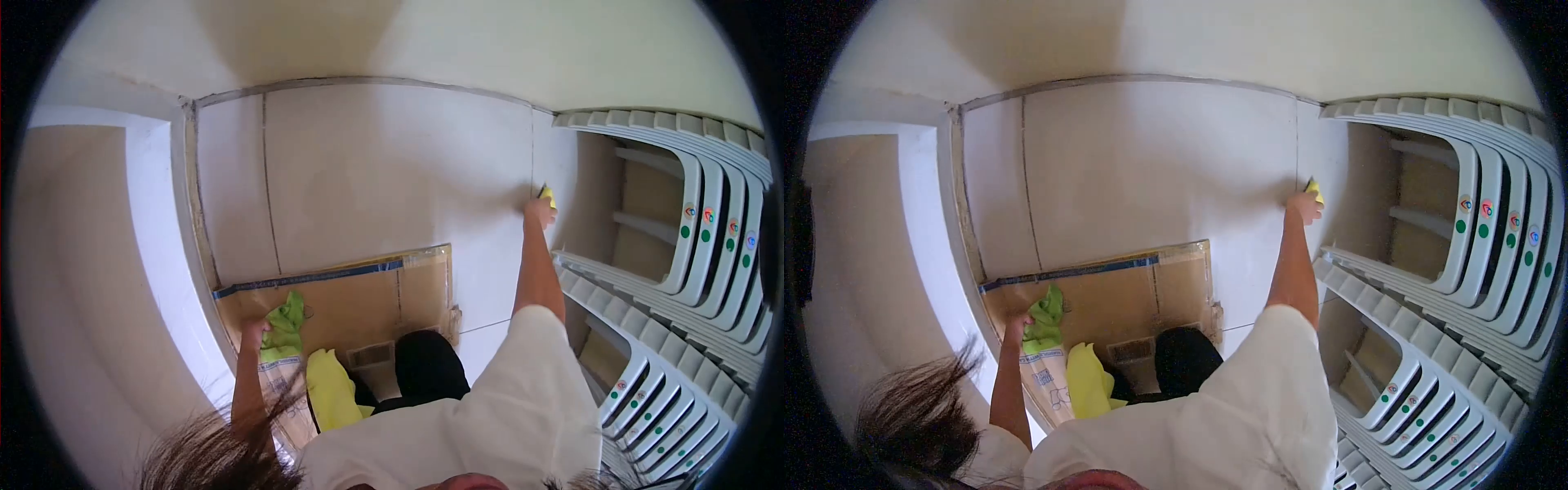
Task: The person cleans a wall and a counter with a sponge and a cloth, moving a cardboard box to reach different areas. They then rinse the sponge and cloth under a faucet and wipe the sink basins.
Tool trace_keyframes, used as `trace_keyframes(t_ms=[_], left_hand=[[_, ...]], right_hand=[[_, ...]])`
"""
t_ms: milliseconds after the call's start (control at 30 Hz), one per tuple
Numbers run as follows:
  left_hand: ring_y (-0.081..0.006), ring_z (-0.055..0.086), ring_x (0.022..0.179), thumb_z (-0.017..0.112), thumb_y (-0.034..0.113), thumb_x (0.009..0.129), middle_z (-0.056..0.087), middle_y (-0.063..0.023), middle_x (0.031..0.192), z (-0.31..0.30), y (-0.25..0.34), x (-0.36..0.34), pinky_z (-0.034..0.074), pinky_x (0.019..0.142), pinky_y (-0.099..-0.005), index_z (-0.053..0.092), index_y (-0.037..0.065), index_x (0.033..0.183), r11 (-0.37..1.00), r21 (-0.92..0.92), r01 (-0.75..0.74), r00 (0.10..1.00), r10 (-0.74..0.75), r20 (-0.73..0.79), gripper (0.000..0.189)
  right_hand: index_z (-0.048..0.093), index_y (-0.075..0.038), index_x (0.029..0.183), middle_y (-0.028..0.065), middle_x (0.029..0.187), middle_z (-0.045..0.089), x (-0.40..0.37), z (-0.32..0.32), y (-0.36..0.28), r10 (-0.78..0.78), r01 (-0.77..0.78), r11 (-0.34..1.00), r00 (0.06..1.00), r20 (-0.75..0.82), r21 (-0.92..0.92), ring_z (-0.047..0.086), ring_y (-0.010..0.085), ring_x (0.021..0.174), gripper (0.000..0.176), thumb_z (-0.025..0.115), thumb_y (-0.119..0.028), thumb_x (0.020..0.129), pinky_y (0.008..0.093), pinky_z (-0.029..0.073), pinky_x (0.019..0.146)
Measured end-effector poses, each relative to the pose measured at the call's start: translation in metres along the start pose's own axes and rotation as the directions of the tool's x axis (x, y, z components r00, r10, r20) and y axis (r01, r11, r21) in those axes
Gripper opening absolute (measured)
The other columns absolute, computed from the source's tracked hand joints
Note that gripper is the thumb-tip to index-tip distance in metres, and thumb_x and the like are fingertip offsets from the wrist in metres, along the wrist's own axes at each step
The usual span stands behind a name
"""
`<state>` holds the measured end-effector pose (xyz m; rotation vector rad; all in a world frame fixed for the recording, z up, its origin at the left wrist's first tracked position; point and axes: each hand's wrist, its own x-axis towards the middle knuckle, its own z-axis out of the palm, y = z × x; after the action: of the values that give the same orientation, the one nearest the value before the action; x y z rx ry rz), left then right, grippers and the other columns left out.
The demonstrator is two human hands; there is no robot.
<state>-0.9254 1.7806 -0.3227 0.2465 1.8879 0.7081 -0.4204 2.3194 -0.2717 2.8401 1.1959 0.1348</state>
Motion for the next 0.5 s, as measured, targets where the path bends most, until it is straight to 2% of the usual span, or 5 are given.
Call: trace_keyframes(t_ms=[100, 167, 233, 433, 500], left_hand=[[-0.0187, 0.05, 0.051, 0.057, 0.014, 0.06, 0.052, -0.0083, 0.053, -0.003, 0.006, 0.002, 0.039, 0.05, -0.0332, 0.055, -0.003, 0.055, 0.996, 0.048, 0.07, 0.994, -0.074, 0.085, 0.018], [-0.0196, 0.05, 0.051, 0.057, 0.014, 0.06, 0.052, -0.009, 0.053, -0.005, -0.025, 0.013, 0.04, 0.052, -0.0334, 0.056, -0.003, 0.055, 0.995, -0.014, 0.096, 0.991, -0.095, 0.092, 0.017], [-0.0206, 0.05, 0.051, 0.057, 0.014, 0.06, 0.053, -0.0096, 0.053, -0.007, -0.026, 0.011, 0.04, 0.054, -0.0336, 0.056, -0.002, 0.055, 0.99, -0.073, 0.124, 0.988, -0.117, 0.098, 0.017], [-0.0206, 0.055, 0.061, 0.06, 0.014, 0.058, 0.059, -0.012, 0.066, 0.004, 0.028, -0.013, 0.042, 0.058, -0.032, 0.06, -0.001, 0.066, 0.998, 0.052, 0.038, 0.999, -0.039, 0.011, 0.017], [-0.0208, 0.055, 0.063, 0.06, 0.014, 0.059, 0.059, -0.012, 0.069, 0.006, -0.01, 0.0, 0.043, 0.058, -0.0319, 0.061, -0.001, 0.069, 0.997, -0.057, 0.052, 0.999, -0.052, 0.002, 0.018]], right_hand=[[0.05, 0.0, 0.107, 0.0149, 0.086, 0.057, -0.092, -0.038, -0.062, -0.645, 0.689, 0.682, 0.724, -0.244, 0.244, 0.054, 0.0311, 0.081, 0.036, 0.055, -0.016, 0.075, 0.0428, 0.042, 0.071], [0.051, 0.004, 0.102, 0.021, 0.094, 0.053, -0.195, -0.04, -0.144, -0.602, 0.542, 0.453, 0.772, -0.206, 0.708, 0.048, 0.0355, 0.092, 0.028, 0.051, -0.007, 0.076, 0.0466, 0.036, 0.078], [0.053, 0.003, 0.099, 0.0228, 0.095, 0.051, -0.282, -0.028, -0.207, -0.809, 0.884, 0.285, 0.429, -0.402, 0.371, 0.048, 0.0347, 0.093, 0.027, 0.033, -0.013, 0.088, 0.0455, 0.039, 0.076], [0.055, 0.005, 0.095, 0.0213, 0.087, 0.056, -0.21, -0.011, -0.161, -0.771, 0.728, 0.554, 0.631, -0.08, 0.404, 0.052, 0.0336, 0.082, 0.023, 0.045, -0.007, 0.079, 0.0431, 0.042, 0.077], [0.055, 0.003, 0.098, 0.0182, 0.098, 0.058, -0.088, 0.073, -0.054, -0.719, 0.778, 0.617, 0.618, -0.319, 0.117, 0.054, 0.0301, 0.093, 0.026, 0.045, -0.015, 0.082, 0.0427, 0.043, 0.076]])
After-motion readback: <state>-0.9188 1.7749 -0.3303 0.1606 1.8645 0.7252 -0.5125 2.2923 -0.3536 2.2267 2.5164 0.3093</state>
